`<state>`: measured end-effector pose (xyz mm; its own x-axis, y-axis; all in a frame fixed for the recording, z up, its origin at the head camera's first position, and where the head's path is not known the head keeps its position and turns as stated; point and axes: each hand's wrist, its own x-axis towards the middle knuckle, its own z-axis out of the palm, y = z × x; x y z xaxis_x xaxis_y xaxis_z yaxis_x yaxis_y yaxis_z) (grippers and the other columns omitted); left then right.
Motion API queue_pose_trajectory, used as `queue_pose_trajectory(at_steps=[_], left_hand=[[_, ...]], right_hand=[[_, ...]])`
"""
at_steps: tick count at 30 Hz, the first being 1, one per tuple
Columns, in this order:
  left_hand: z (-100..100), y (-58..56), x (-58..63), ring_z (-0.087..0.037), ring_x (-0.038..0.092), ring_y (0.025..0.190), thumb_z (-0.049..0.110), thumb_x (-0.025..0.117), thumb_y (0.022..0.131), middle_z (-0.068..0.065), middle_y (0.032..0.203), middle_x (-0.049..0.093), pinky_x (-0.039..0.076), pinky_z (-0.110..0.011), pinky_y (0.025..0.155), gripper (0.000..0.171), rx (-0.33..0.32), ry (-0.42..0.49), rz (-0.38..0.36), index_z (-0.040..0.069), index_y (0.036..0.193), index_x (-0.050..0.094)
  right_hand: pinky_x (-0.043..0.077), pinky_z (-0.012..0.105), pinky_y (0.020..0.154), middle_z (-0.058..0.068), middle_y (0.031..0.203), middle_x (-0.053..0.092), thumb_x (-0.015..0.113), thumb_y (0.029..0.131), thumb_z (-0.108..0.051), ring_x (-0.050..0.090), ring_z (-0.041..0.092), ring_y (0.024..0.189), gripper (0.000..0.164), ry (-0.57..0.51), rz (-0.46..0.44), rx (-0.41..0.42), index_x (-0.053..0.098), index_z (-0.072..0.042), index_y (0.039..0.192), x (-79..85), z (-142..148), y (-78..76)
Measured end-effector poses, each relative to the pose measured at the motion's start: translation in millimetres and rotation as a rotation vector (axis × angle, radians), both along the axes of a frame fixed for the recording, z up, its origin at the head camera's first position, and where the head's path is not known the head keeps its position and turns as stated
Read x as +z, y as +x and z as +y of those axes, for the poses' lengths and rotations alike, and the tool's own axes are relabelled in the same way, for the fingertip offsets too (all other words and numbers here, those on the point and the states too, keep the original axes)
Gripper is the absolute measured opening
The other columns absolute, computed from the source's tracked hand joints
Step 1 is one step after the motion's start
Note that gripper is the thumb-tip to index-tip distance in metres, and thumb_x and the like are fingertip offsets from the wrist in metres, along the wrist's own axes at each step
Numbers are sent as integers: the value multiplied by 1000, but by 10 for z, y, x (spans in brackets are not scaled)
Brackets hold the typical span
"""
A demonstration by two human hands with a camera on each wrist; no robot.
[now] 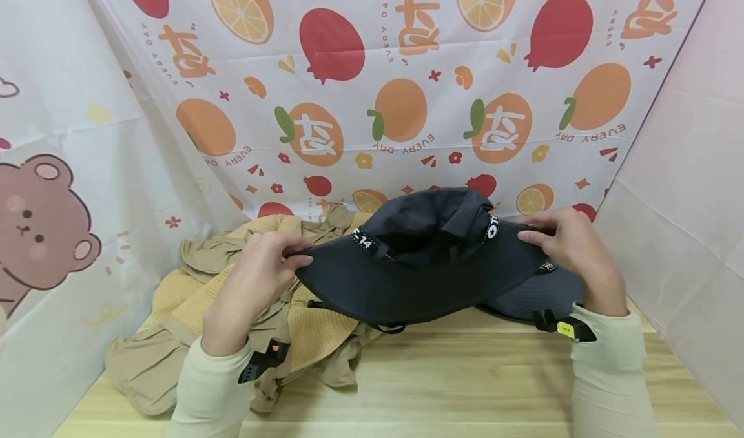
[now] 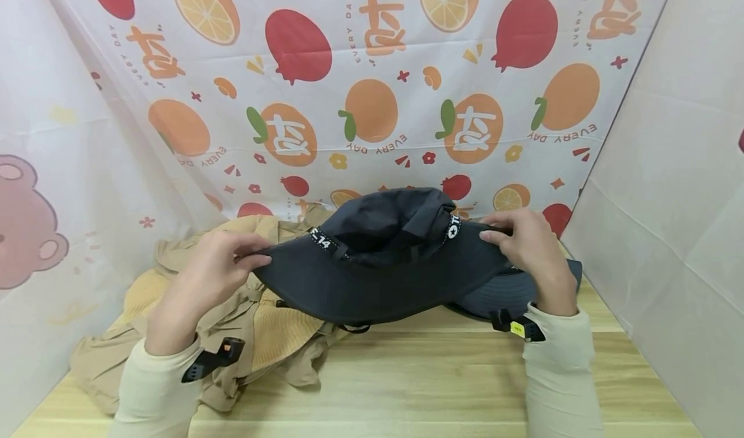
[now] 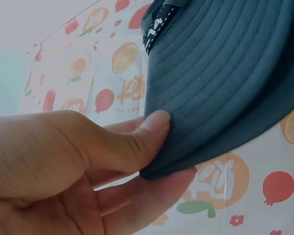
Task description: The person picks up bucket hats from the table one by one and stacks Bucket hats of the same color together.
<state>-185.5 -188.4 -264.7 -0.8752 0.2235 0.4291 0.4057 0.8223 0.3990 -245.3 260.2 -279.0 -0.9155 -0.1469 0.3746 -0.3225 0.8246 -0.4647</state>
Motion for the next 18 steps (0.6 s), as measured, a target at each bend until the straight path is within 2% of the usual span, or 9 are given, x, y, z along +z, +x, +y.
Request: queue_pose_trajectory(at_steps=[5,9,13,18], left_hand=[[36,-9,1,-18,69,74,1,78,88,-9,88,79,54,-33,68,14,8,49,59,5,100,81],[70,-26,-15,-23,73,79,1,79,87,-10,90,80,58,-41,72,15,0,74,101,5,102,81],[109,-55,-18,-25,74,83,1,79,88,-10,93,79,60,-46,76,14,-22,88,133,5,101,81],[181,-112,16,-26,72,84,-2,77,88,-12,97,78,60,-45,76,15,-59,79,137,4,101,81]], right_hand=[[46,21,75,23,111,75,77,93,-13,67,35,96,23,-51,86,-54,79,-4,114,17,29,22],[40,13,74,23,110,76,76,94,-12,69,37,99,21,-101,165,-88,79,-5,113,33,41,34],[39,14,74,24,111,75,75,95,-12,69,40,102,21,-114,201,-118,79,-6,115,51,73,22],[38,15,74,26,112,74,74,95,-12,68,41,103,21,-91,207,-130,78,-4,115,108,150,-6]])
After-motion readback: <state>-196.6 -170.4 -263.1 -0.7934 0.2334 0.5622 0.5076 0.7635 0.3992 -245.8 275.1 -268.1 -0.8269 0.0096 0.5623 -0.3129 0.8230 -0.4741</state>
